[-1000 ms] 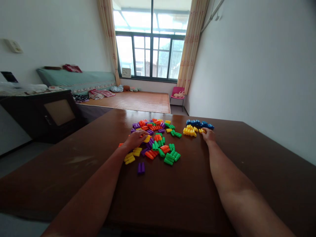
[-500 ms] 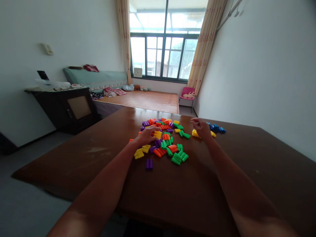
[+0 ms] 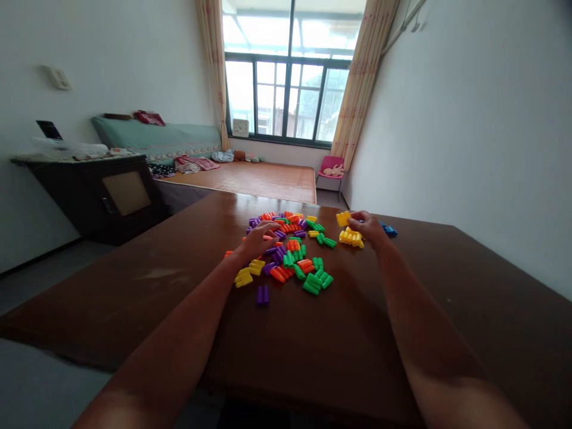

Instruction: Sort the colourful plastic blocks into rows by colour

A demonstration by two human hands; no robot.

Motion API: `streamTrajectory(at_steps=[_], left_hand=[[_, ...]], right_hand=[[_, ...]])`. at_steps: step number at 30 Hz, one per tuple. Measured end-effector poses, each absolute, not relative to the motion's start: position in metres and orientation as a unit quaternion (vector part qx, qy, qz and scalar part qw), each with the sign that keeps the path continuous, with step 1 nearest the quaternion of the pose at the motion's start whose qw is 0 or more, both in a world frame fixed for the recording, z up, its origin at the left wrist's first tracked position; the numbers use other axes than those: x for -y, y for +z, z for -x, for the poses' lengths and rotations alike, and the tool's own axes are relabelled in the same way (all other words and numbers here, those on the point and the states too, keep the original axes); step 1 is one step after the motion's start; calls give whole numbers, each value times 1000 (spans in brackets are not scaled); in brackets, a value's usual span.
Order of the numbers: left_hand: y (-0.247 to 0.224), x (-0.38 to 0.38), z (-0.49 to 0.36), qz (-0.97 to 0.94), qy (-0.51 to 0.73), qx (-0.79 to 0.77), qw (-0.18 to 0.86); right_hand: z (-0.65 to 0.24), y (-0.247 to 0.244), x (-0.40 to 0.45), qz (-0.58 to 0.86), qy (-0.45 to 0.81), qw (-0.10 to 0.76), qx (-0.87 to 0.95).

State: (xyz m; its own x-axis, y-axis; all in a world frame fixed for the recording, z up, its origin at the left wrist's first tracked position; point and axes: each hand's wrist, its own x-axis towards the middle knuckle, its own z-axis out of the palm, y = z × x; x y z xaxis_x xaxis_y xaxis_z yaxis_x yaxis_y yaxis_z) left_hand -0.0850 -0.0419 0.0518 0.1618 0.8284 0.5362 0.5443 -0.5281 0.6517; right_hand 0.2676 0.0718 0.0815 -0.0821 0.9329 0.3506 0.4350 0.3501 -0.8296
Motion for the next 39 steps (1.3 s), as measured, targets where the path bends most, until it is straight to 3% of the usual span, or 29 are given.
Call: streamTrajectory(at_steps=[6, 11, 16, 19, 22, 26, 29, 39], left_hand=[[47, 32, 99, -714, 473, -509, 81], [51, 32, 109, -676, 466, -568, 45], [45, 29, 131, -636, 429, -640, -25], [34, 26, 144, -606, 387, -693, -49], [25, 23, 149, -581, 386, -716, 11], [19, 19, 149, -574, 398, -711, 80], [19, 19, 147, -563, 392, -722, 91], [23, 23, 140, -568, 353, -739, 74]], right_hand=[[-372, 46, -87, 702, 353, 327, 525], [-377, 24, -92, 736, 326, 309, 507], [-374, 24, -104, 730, 141, 325, 584], [-351, 36, -103, 677, 36, 377, 631], [-301, 47, -96, 581, 11, 394, 712], [-224, 48, -101, 470, 23, 299, 830], [-184, 43, -128, 487, 11, 218, 846], [-148, 28, -194, 556, 73, 163, 811]])
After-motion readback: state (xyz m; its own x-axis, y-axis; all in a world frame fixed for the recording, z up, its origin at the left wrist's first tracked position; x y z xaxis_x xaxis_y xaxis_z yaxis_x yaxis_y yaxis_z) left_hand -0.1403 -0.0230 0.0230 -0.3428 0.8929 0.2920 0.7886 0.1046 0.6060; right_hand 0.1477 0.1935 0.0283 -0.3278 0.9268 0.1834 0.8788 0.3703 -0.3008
